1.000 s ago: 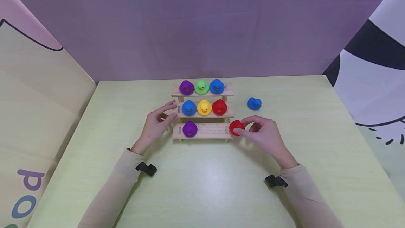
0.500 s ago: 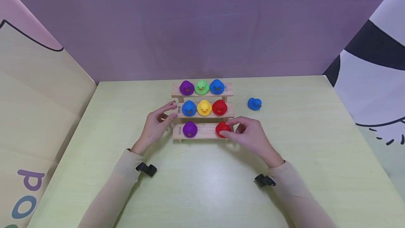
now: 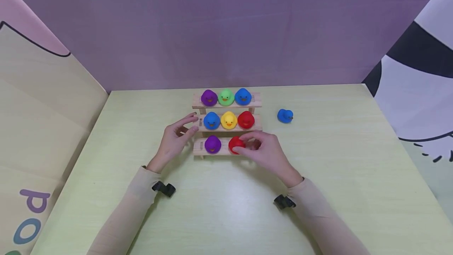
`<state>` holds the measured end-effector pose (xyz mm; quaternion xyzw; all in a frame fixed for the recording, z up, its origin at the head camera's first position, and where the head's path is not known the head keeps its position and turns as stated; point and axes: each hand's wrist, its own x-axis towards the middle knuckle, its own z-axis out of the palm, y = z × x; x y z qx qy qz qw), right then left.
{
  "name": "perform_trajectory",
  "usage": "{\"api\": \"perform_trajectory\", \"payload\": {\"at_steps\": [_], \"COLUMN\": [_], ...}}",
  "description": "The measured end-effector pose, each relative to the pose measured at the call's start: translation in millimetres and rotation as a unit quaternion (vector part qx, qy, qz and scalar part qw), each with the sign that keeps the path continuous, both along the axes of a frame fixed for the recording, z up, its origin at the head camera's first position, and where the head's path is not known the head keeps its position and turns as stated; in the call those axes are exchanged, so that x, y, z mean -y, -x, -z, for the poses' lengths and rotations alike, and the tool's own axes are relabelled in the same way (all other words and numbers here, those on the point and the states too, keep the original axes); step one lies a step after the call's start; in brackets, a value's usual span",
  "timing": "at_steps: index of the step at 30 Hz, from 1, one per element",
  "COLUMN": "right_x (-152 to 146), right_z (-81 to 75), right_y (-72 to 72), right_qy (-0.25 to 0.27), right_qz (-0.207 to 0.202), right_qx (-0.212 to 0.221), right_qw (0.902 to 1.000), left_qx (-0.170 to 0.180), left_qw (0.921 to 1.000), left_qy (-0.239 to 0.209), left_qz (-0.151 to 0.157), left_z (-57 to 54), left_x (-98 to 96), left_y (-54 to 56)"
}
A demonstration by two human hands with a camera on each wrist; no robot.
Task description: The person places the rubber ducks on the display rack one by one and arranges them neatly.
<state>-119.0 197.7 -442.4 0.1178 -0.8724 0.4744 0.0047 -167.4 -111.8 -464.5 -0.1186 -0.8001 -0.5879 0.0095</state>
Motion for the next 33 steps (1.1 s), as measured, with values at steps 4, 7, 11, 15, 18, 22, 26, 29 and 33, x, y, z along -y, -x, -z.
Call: {"api": "perform_trajectory", "payload": {"at_steps": [4,7,11,15,18,22,26,29,33], "right_x": [7,11,17,19,20,20,20,19,20], "right_z": [2.0,2.8,2.3,2.5,2.8,3.8,4.7,5.2,6.7], "right_y": [1.4,2.2,2.1,1.4,1.4,2.7,3.2,2.9,3.0], "right_qy": [-0.002,-0.005,-0.01,-0.014,-0.016,-0.018,-0.018,-0.018,-0.02], "right_qz": [-0.001,-0.003,-0.008,-0.008,-0.008,-0.007,-0.006,-0.004,-0.001], "right_qx": [-0.004,-0.007,-0.011,-0.013,-0.019,-0.027,-0.028,-0.028,-0.027], "right_qw": [1.0,1.0,0.9999,0.9998,0.9997,0.9994,0.9994,0.9994,0.9994], "left_qx": [0.001,0.0,-0.002,-0.002,0.0,0.0,0.0,-0.002,-0.004], "left_qw": [1.0,1.0,1.0,1.0,1.0,0.9999,0.9999,0.9999,0.9999], "left_qy": [-0.001,-0.002,0.001,0.003,0.006,0.012,0.012,0.011,0.011], "left_qz": [0.001,0.001,0.001,0.002,0.0,-0.001,0.0,0.0,-0.001], "left_z": [0.1,0.1,0.5,0.1,-0.9,-1.2,-0.7,-0.7,-0.8], "left_x": [0.1,0.3,0.6,0.4,0.2,-0.1,0.1,0.1,0.5], "left_y": [0.1,-0.2,-0.2,-0.3,-0.3,0.5,0.7,0.4,-0.1]}}
